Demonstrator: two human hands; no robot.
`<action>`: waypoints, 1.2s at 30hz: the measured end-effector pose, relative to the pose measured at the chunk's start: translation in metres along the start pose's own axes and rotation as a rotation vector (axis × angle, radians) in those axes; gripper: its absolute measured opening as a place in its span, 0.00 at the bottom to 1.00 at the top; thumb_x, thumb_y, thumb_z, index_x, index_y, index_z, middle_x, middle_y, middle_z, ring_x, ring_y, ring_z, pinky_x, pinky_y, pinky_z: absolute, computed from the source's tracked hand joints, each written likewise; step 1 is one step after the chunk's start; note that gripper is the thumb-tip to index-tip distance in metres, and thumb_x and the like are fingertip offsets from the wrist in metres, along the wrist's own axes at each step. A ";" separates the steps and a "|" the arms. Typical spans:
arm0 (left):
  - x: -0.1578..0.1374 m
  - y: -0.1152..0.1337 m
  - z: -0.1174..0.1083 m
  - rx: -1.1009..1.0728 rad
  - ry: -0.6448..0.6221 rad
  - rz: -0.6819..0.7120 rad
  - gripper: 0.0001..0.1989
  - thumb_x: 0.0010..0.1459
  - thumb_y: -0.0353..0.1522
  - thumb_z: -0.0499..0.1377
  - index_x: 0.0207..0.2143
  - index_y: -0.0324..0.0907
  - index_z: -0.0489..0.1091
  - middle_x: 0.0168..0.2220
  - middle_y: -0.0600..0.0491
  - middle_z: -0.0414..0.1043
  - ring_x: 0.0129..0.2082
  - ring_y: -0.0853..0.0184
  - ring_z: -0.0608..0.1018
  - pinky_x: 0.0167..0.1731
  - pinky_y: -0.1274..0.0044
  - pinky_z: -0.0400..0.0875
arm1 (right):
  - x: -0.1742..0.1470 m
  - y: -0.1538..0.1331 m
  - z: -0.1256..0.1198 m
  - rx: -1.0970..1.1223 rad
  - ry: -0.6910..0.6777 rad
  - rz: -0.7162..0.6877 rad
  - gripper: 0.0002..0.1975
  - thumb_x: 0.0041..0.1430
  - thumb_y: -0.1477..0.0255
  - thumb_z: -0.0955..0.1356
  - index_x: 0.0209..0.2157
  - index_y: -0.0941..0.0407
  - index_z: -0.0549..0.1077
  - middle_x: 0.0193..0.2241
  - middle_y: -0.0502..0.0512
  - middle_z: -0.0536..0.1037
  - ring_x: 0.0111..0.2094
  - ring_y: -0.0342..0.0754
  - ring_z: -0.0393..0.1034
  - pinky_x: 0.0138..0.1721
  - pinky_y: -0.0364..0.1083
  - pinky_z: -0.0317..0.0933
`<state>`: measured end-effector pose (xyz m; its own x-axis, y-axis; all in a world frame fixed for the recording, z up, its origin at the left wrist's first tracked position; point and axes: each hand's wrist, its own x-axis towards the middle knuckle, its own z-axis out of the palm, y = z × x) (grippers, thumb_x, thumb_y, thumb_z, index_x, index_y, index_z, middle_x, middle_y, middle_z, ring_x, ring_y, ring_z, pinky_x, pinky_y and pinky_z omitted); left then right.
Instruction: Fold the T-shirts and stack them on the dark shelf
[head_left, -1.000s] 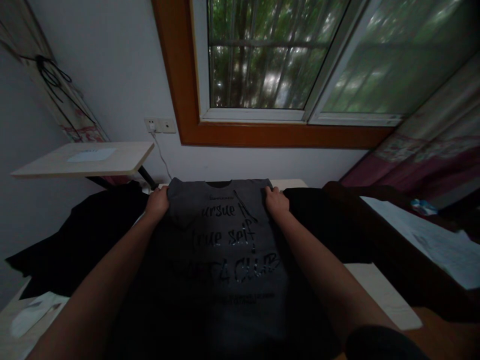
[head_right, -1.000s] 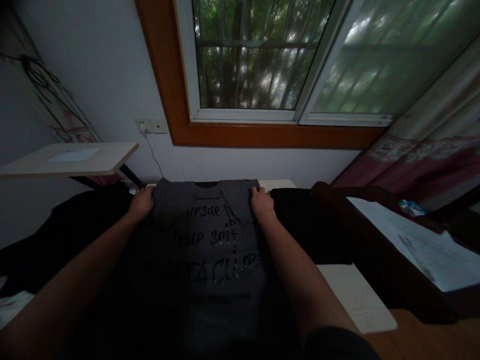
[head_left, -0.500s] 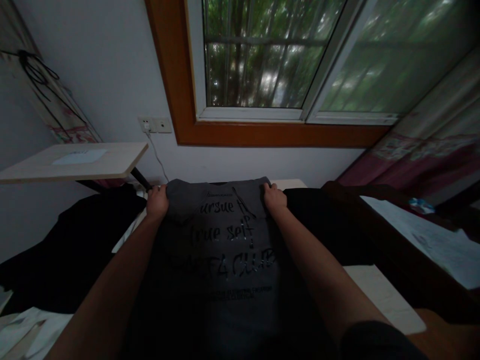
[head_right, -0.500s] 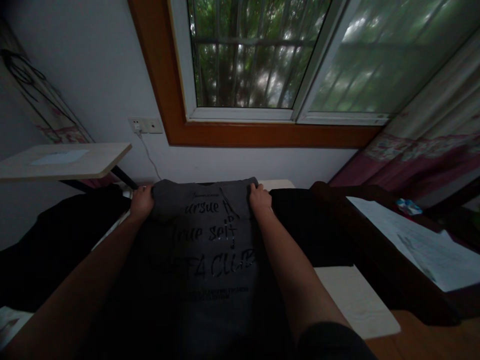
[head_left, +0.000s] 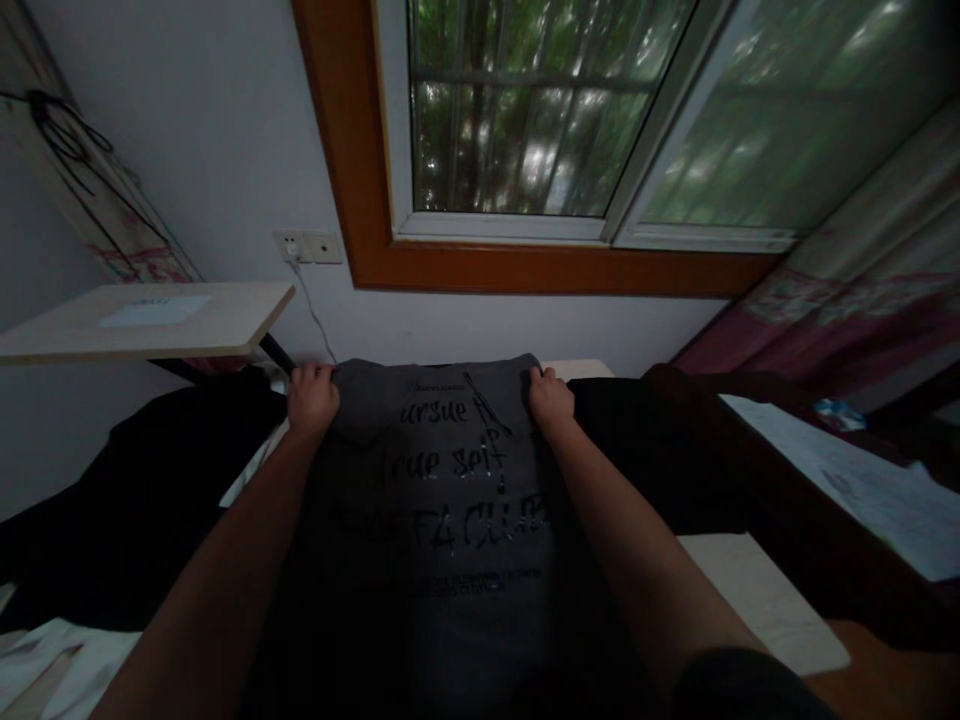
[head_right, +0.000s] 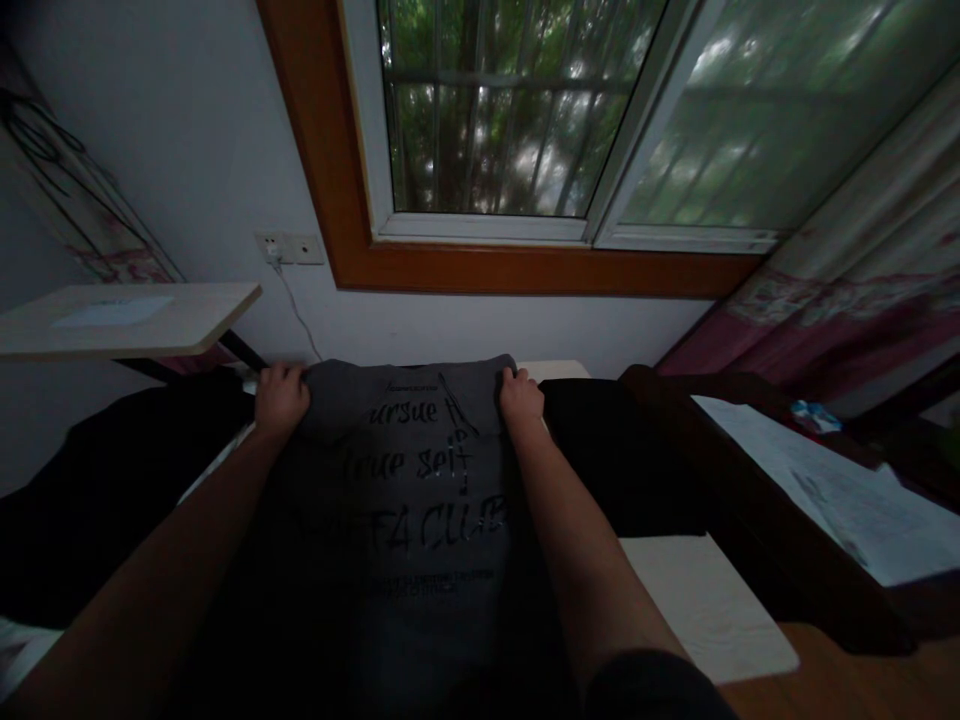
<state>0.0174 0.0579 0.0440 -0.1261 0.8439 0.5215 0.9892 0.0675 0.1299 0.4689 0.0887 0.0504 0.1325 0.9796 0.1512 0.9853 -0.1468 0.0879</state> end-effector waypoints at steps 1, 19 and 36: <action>-0.002 0.004 -0.004 -0.018 0.023 0.035 0.18 0.60 0.28 0.52 0.51 0.40 0.74 0.52 0.40 0.71 0.56 0.48 0.69 0.55 0.59 0.65 | -0.001 0.000 0.000 0.001 0.005 -0.001 0.21 0.73 0.72 0.52 0.57 0.55 0.67 0.49 0.67 0.69 0.45 0.55 0.72 0.40 0.48 0.67; -0.114 0.027 -0.041 -0.357 -0.287 0.481 0.22 0.68 0.33 0.48 0.62 0.43 0.65 0.65 0.48 0.65 0.69 0.60 0.60 0.67 0.61 0.59 | -0.004 0.004 0.009 0.049 0.104 0.002 0.20 0.71 0.74 0.53 0.54 0.58 0.70 0.47 0.68 0.72 0.42 0.57 0.72 0.38 0.50 0.66; -0.134 -0.012 -0.065 -0.230 -0.230 0.424 0.20 0.68 0.35 0.51 0.58 0.42 0.71 0.61 0.44 0.68 0.59 0.56 0.72 0.62 0.60 0.67 | -0.065 -0.002 -0.004 0.179 0.376 -0.449 0.16 0.66 0.76 0.61 0.48 0.59 0.78 0.51 0.64 0.76 0.57 0.59 0.62 0.64 0.57 0.49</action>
<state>0.0176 -0.0905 0.0273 0.3261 0.8683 0.3738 0.9047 -0.4013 0.1429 0.4582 0.0251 0.0447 -0.3152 0.8199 0.4780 0.9432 0.3264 0.0622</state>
